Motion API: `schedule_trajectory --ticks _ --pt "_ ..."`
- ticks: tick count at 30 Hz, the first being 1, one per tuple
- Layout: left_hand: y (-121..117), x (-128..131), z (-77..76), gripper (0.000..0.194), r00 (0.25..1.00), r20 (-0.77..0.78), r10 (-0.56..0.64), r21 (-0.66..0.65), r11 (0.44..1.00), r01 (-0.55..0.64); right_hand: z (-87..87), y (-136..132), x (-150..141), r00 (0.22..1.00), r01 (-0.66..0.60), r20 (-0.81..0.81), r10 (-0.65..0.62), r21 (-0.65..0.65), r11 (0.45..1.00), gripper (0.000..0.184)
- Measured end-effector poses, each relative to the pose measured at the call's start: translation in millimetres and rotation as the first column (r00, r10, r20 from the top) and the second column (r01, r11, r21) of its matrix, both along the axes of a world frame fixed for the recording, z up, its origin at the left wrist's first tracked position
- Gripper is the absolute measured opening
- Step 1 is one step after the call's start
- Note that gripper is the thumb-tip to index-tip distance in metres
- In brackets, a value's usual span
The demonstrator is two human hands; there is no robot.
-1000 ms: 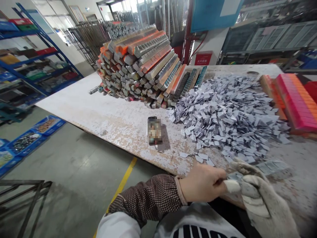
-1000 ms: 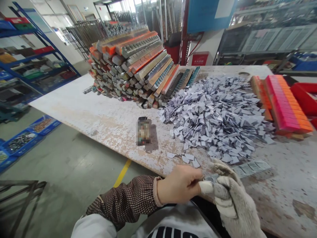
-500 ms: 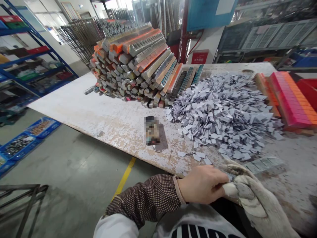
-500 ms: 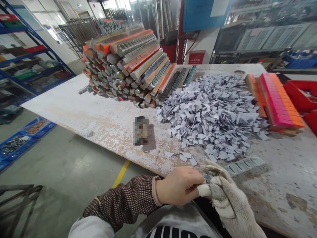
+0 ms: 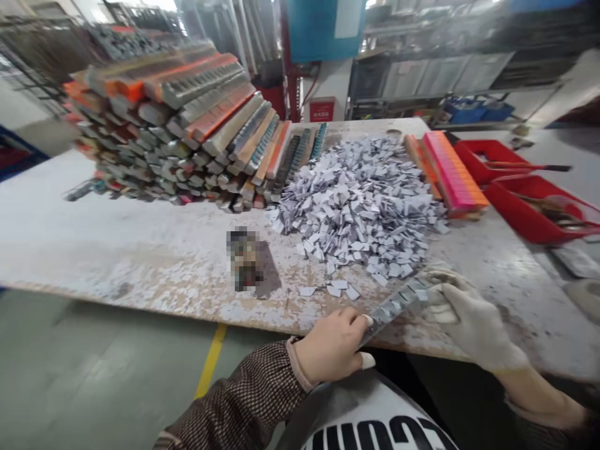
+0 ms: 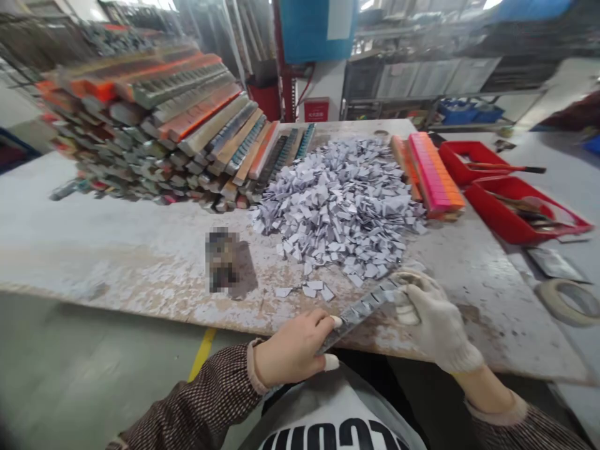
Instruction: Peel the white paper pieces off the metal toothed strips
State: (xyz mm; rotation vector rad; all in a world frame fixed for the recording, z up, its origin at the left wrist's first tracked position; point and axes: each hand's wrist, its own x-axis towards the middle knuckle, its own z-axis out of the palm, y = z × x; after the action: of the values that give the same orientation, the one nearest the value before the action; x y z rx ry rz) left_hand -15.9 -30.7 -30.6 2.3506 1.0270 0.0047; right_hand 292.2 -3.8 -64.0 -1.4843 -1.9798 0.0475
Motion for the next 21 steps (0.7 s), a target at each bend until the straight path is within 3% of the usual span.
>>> schedule_trajectory --ticks 5,10,15,21 --pt "1.2 1.9 -0.9 0.044 0.999 -0.035 0.027 -0.034 0.999 -0.028 -7.6 1.6 -8.7 0.971 -0.134 0.212 0.109 0.109 0.985 0.013" --pt "0.9 2.4 -3.5 0.047 0.999 -0.035 0.014 -0.062 0.998 -0.016 -6.1 10.7 -17.1 0.924 -0.220 0.329 0.194 0.043 0.975 0.013" --pt "2.0 2.5 -4.7 0.049 0.999 -0.042 0.028 -0.055 0.998 -0.031 -4.8 20.1 -24.8 0.893 -0.257 0.377 0.245 -0.020 0.966 0.016" --pt "0.7 10.0 -7.8 0.047 0.999 -0.039 0.032 -0.030 0.999 -0.033 -9.9 22.1 -19.9 0.906 -0.259 0.358 0.225 0.048 0.965 0.021"
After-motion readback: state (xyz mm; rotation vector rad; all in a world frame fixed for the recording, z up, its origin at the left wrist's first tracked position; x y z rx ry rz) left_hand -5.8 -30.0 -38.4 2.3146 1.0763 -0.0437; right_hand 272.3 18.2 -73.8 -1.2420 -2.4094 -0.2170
